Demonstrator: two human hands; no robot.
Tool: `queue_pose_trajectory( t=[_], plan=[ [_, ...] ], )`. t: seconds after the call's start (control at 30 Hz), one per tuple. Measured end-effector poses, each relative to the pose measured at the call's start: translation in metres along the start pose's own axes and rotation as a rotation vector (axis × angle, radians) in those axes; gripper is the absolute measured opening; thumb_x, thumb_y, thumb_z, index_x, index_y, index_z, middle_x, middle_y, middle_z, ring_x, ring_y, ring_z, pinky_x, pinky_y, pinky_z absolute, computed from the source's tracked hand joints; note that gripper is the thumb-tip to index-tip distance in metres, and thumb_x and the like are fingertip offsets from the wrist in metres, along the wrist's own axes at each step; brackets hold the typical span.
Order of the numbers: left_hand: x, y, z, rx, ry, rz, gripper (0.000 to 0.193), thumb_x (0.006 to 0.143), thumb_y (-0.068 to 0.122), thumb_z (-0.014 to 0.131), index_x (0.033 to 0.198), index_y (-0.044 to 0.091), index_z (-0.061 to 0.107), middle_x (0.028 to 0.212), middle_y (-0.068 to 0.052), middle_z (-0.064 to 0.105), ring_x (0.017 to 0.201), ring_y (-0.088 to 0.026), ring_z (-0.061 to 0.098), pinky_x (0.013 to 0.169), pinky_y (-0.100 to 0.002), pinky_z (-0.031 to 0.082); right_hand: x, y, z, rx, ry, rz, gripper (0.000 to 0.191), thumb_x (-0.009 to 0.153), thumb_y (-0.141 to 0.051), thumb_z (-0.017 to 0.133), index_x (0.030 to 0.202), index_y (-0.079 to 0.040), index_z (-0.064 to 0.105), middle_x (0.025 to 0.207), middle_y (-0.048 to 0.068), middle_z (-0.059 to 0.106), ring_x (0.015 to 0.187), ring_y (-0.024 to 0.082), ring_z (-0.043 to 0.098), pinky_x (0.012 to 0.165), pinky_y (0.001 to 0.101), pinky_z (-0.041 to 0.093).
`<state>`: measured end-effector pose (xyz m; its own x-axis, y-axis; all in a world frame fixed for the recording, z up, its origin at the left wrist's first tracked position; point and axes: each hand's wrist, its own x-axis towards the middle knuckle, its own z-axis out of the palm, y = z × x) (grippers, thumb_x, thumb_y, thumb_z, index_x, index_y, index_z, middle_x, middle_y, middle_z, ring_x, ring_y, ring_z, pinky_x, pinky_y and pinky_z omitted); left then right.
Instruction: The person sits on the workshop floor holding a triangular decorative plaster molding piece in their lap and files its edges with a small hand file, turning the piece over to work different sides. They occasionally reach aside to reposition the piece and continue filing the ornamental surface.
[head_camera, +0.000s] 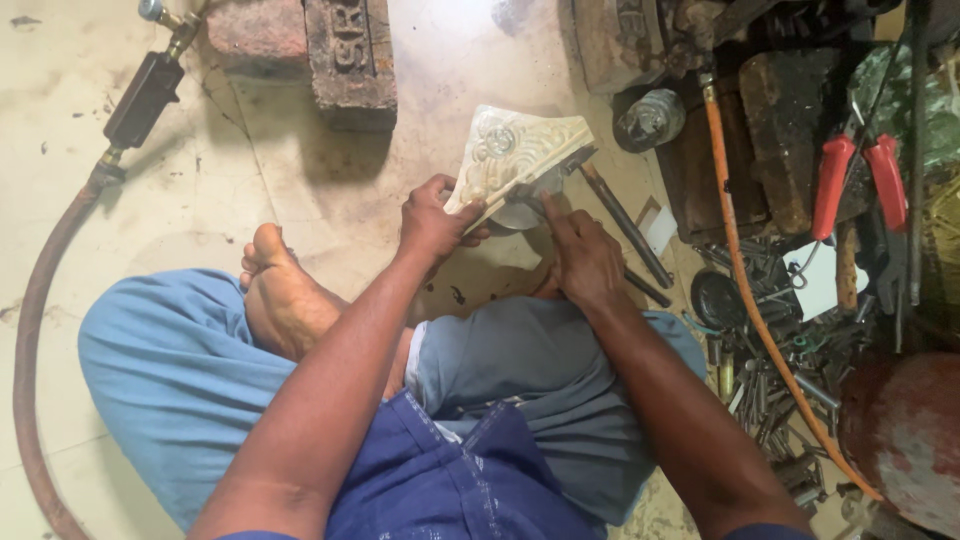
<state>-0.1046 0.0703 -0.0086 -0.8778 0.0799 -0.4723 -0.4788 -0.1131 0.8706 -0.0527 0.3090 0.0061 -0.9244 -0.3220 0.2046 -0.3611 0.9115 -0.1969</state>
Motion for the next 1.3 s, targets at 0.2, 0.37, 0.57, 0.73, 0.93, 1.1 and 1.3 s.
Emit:
queue_pose_trajectory(
  t=[0.2, 0.37, 0.57, 0.73, 0.93, 1.1, 1.3],
  plan=[
    [0.013, -0.01, -0.01, 0.507, 0.201, 0.311, 0.024, 0.089, 0.031, 0.082, 0.097, 0.008, 0.081, 0.085, -0.013, 0.079, 0.077, -0.023, 0.076, 0.074, -0.035, 0.059, 0.001, 0.003, 0.002, -0.034, -0.019, -0.001, 0.075, 0.085, -0.004, 0.07, 0.156, -0.019, 0.05, 0.093, 0.011, 0.057, 0.082, 0.035, 0.062, 0.072, 0.0487, 0.053],
    [0.03, -0.016, -0.016, 0.472, 0.181, 0.234, 0.027, 0.078, 0.035, 0.085, 0.086, 0.01, 0.078, 0.079, -0.009, 0.077, 0.073, -0.021, 0.076, 0.073, -0.035, 0.059, -0.001, 0.002, 0.001, -0.049, 0.044, -0.019, 0.071, 0.088, -0.006, 0.073, 0.154, -0.023, 0.052, 0.09, 0.009, 0.057, 0.08, 0.032, 0.062, 0.07, 0.0472, 0.053],
    [0.049, -0.012, 0.0, 0.516, 0.233, 0.278, 0.036, 0.074, 0.04, 0.088, 0.083, 0.008, 0.075, 0.076, -0.01, 0.077, 0.071, -0.021, 0.075, 0.072, -0.036, 0.06, 0.003, 0.0, -0.002, -0.044, 0.018, 0.0, 0.074, 0.083, -0.007, 0.073, 0.152, -0.021, 0.053, 0.089, 0.01, 0.056, 0.078, 0.031, 0.062, 0.069, 0.0467, 0.053],
    [0.065, -0.013, 0.011, 0.581, 0.29, 0.35, 0.049, 0.07, 0.045, 0.091, 0.092, 0.008, 0.07, 0.082, -0.009, 0.074, 0.079, -0.024, 0.071, 0.076, -0.041, 0.057, 0.009, -0.002, -0.001, -0.065, 0.032, 0.006, 0.062, 0.091, -0.011, 0.075, 0.15, -0.019, 0.057, 0.086, 0.009, 0.055, 0.074, 0.03, 0.061, 0.066, 0.046, 0.052],
    [0.078, -0.015, 0.018, 0.576, 0.273, 0.363, 0.051, 0.07, 0.046, 0.091, 0.097, 0.008, 0.069, 0.089, -0.008, 0.067, 0.087, -0.024, 0.068, 0.081, -0.041, 0.056, 0.011, -0.001, 0.0, -0.087, 0.052, -0.055, 0.064, 0.088, -0.011, 0.075, 0.149, -0.02, 0.058, 0.087, 0.007, 0.058, 0.074, 0.027, 0.062, 0.065, 0.042, 0.053],
    [0.077, -0.012, 0.018, 0.549, 0.266, 0.346, 0.051, 0.07, 0.045, 0.09, 0.098, 0.009, 0.069, 0.09, -0.008, 0.065, 0.084, -0.023, 0.067, 0.079, -0.041, 0.056, 0.012, -0.003, -0.001, -0.039, 0.082, -0.099, 0.06, 0.09, -0.009, 0.074, 0.147, -0.018, 0.061, 0.087, 0.006, 0.059, 0.071, 0.025, 0.061, 0.065, 0.0404, 0.053],
    [0.076, -0.011, 0.018, 0.579, 0.292, 0.383, 0.052, 0.07, 0.046, 0.091, 0.099, 0.009, 0.07, 0.087, -0.007, 0.066, 0.086, -0.024, 0.066, 0.08, -0.041, 0.055, 0.013, -0.01, -0.006, -0.002, 0.092, -0.125, 0.055, 0.093, -0.009, 0.075, 0.146, -0.018, 0.062, 0.086, 0.006, 0.058, 0.072, 0.025, 0.062, 0.066, 0.0412, 0.053]
  ],
)
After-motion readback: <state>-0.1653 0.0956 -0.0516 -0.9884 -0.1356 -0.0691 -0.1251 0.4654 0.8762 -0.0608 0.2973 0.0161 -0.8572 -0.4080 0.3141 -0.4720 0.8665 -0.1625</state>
